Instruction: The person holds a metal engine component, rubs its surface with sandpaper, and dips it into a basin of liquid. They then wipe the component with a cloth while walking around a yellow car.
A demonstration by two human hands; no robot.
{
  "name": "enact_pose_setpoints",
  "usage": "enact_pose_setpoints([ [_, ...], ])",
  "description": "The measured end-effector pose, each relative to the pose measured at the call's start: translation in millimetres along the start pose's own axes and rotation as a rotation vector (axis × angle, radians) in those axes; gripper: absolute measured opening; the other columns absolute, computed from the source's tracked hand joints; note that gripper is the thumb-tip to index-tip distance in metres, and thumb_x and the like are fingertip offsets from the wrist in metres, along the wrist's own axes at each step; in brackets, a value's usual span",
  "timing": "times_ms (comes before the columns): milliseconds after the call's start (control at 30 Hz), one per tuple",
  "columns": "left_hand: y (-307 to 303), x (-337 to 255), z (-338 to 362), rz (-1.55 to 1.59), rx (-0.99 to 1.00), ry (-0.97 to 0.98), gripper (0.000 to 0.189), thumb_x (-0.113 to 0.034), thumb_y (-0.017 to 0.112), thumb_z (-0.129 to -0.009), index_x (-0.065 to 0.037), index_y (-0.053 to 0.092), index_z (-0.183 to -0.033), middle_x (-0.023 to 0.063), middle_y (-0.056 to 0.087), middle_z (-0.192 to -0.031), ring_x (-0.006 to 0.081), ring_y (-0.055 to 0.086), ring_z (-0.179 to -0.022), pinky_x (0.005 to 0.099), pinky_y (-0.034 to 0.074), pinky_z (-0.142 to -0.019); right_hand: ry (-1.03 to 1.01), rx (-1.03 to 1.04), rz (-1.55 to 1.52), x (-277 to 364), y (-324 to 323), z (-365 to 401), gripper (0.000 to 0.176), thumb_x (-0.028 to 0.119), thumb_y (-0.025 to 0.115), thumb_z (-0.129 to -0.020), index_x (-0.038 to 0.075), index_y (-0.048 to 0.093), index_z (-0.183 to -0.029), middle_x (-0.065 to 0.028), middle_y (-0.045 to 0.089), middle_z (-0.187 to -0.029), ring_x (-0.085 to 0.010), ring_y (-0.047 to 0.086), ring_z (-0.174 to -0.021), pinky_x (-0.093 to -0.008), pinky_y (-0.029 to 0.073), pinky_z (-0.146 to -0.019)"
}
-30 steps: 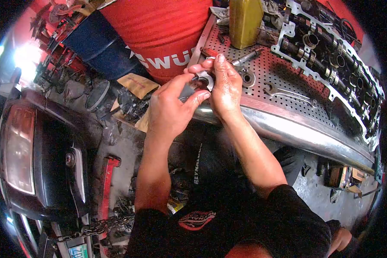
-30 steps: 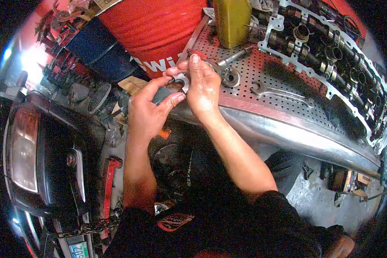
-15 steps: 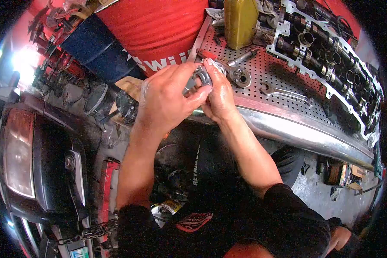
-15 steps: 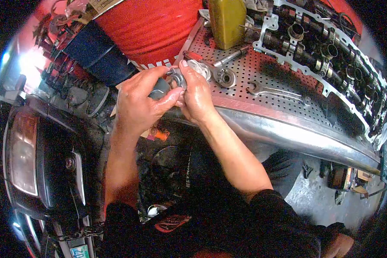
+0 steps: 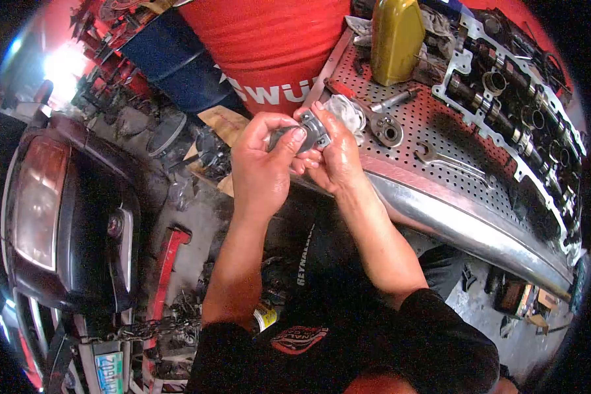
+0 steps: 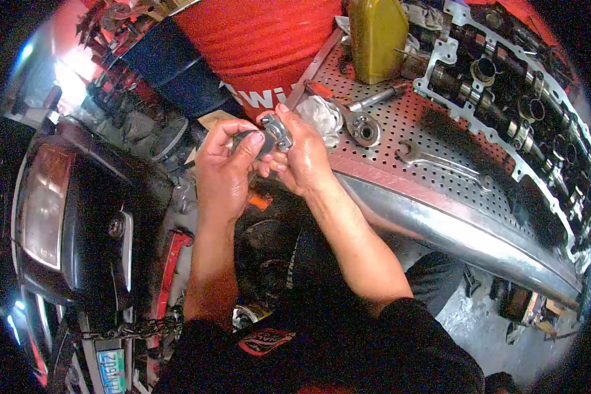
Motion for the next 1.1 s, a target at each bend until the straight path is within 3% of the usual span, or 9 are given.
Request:
enact_pose_setpoints([
  [167, 8, -12, -8, -0.288, -0.026, -0.038, 0.01, -0.002, 0.063, -0.089, 0.0, 0.056, -0.095, 0.0055, 0.062, -0.076, 0.0064, 0.054, -0.055, 0.0222, 0.044, -0.045, -0.024, 0.109, -0.02, 0, 2, 2, 0.03, 0.036, 0.053, -0.096, 0.006, 0.059, -0.096, -0.0023, 0.052, -0.063, -0.0097, 0.033, -0.039, -0.0246, 0.027, -0.039],
  [200, 6, -5, -9, -0.15, -0.023, -0.082, 0.01, -0.003, 0.066, -0.087, -0.001, 0.056, -0.091, 0.0039, 0.061, -0.073, 0.0059, 0.053, -0.056, 0.0224, 0.043, -0.046, -0.029, 0.123, -0.014, 0, 2, 2, 0.031, 0.036, 0.053, -0.096, 0.006, 0.059, -0.096, -0.0018, 0.052, -0.064, -0.0094, 0.033, -0.04, -0.0243, 0.027, -0.04],
  [333, -1, -15, -5, -0.576, -0.092, -0.067, 0.014, -0.009, 0.068, -0.087, -0.001, 0.057, -0.088, 0.0019, 0.062, -0.07, 0.0057, 0.053, -0.056, 0.0226, 0.043, -0.05, -0.04, 0.142, 0.044, -3, -1, 1, 0.036, 0.039, 0.048, -0.099, 0.005, 0.059, -0.098, 0.0002, 0.052, -0.067, -0.0068, 0.039, -0.045, -0.0224, 0.03, -0.041],
  [433, 2, -2, 0, -0.625, -0.056, -0.26, 0.015, -0.014, 0.068, -0.089, -0.002, 0.058, -0.087, 0.0017, 0.061, -0.067, 0.0052, 0.051, -0.055, 0.0226, 0.041, -0.049, -0.066, 0.137, 0.069, -5, -3, -1, 0.039, 0.042, 0.046, -0.099, 0.005, 0.06, -0.099, 0.0021, 0.053, -0.067, -0.0052, 0.041, -0.047, -0.0212, 0.03, -0.041],
  [667, 2, 3, 2, -0.554, -0.022, -0.376, 0.019, -0.019, 0.068, -0.088, -0.003, 0.062, -0.079, 0.0003, 0.058, -0.061, 0.0045, 0.048, -0.052, 0.0236, 0.035, -0.042, -0.067, 0.089, 0.147, -4, -5, 2, 0.035, 0.037, 0.047, -0.099, 0.004, 0.058, -0.094, 0.0002, 0.052, -0.066, -0.0071, 0.041, -0.047, -0.0221, 0.028, -0.04],
  [767, 1, 6, 3, -0.57, -0.04, -0.387, 0.019, -0.017, 0.069, -0.087, -0.002, 0.062, -0.079, -0.0004, 0.058, -0.06, 0.006, 0.05, -0.052, 0.0261, 0.038, -0.043, -0.047, 0.096, 0.123, -7, -5, -1, 0.034, 0.036, 0.048, -0.099, 0.005, 0.058, -0.093, 0.0007, 0.052, -0.066, -0.0064, 0.04, -0.046, -0.0223, 0.027, -0.039],
  [867, 3, -5, -1, -0.759, -0.075, -0.062, 0.021, -0.017, 0.071, -0.086, -0.001, 0.06, -0.077, 0.0017, 0.058, -0.058, 0.0108, 0.053, -0.051, 0.0307, 0.041, -0.045, -0.018, 0.097, 0.081, -8, -7, -2, 0.033, 0.036, 0.049, -0.098, 0.005, 0.058, -0.093, 0.0013, 0.051, -0.065, -0.0061, 0.039, -0.045, -0.0224, 0.026, -0.038],
  [1000, 15, -35, 13, -1.108, -0.282, 0.501, 0.027, -0.018, 0.075, -0.082, 0.0, 0.057, -0.074, 0.0094, 0.06, -0.06, 0.0129, 0.056, -0.056, 0.0326, 0.044, -0.05, 0.019, 0.094, 0.105, -9, -7, -2, 0.031, 0.036, 0.05, -0.098, 0.007, 0.059, -0.093, 0.0022, 0.05, -0.064, -0.0063, 0.038, -0.043, -0.0227, 0.025, -0.037],
  [1100, 11, -24, 0, -0.961, -0.207, 0.201, 0.025, -0.018, 0.076, -0.081, 0.001, 0.059, -0.077, 0.0095, 0.062, -0.062, 0.0108, 0.056, -0.059, 0.0309, 0.045, -0.053, 0.018, 0.122, 0.023, -9, -6, -3, 0.029, 0.036, 0.051, -0.098, 0.009, 0.059, -0.092, 0.0019, 0.051, -0.064, -0.0064, 0.037, -0.044, -0.0226, 0.025, -0.038],
])
Point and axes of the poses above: each hand's wrist, its own z-axis away from the middle knuckle, its own y-axis out of the palm, x = y × z, the point moved 9 cm from there along -z, towards the middle knuckle
